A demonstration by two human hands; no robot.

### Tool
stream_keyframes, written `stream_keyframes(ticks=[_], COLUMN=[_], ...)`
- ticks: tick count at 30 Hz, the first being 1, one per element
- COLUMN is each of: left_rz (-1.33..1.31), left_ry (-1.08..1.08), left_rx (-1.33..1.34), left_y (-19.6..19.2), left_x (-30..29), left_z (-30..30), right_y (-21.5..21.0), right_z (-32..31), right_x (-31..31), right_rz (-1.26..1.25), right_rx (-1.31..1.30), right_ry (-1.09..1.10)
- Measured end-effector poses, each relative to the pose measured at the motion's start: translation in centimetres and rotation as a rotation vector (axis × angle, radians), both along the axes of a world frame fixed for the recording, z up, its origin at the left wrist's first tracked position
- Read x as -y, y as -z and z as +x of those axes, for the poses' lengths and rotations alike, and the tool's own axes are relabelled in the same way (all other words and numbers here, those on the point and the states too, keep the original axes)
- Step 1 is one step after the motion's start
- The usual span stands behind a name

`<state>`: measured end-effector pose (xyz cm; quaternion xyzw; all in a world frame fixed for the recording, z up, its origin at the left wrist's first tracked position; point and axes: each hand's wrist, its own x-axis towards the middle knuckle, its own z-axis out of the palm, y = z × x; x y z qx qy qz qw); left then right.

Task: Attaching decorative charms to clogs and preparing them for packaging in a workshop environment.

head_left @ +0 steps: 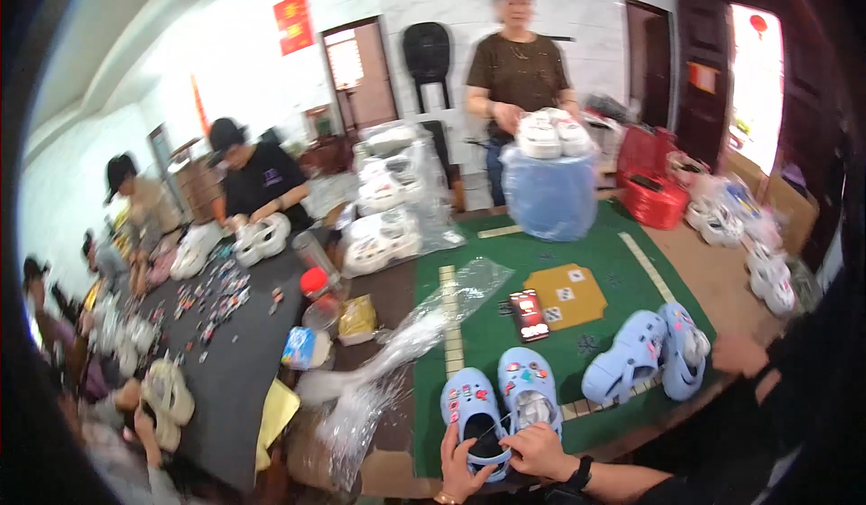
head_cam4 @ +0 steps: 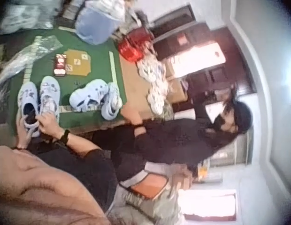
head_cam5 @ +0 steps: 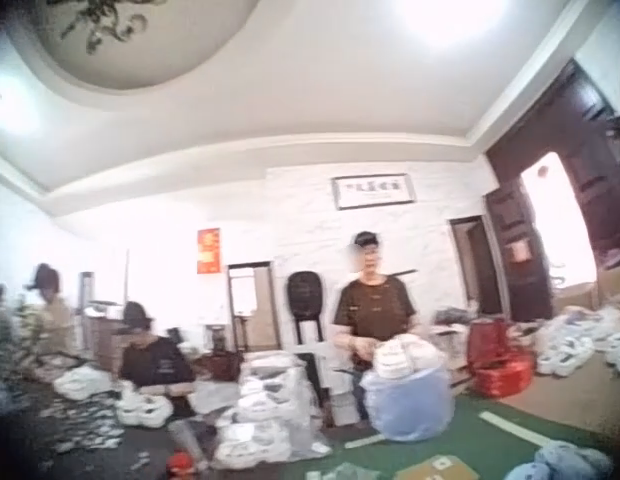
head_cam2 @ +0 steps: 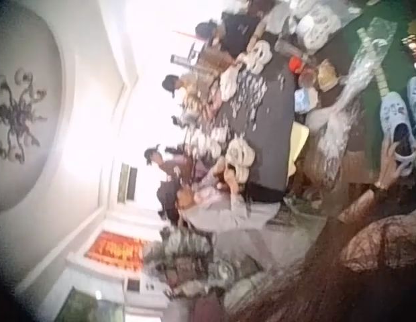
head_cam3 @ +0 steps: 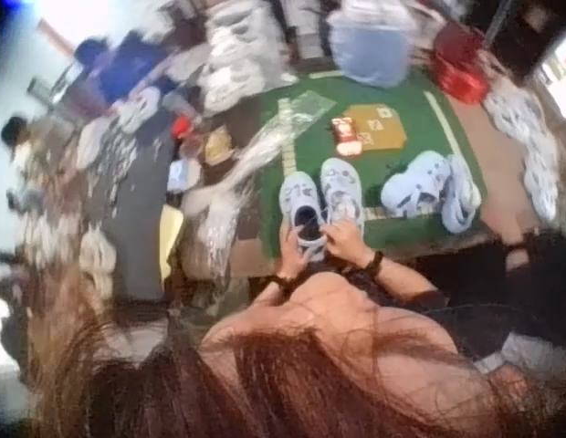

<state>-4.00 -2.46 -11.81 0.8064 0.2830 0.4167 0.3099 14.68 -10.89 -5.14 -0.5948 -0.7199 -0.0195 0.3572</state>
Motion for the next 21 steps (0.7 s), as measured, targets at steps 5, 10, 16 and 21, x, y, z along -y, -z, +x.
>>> stream_keyframes(ticks=[5,10,16,21], left_rz=[0.013,0.021,0.045,0.036], left_ry=[0.035,0.027,0.033,0.037], left_rx=[0.003,0.043,0.028,0.039], left_y=[-1.6,-1.5,-1.7,-1.4], left_x=[0.0,0.2,-0.1,0.0], left_z=[0.2,0.2,0.3,0.4], right_y=[-0.6,-0.3,-0.4,-0.3], right_z=[-0.5,-0.3,-0.1,0.1], right_x=[0.1,-0.1,-0.2,-0.1], right_rz=[0.036,0.053,0.057,0.015], right_rx=[-0.051,-0.027,-0.005,-0.003], right_ry=[0.060,0.044,0.049,0.049])
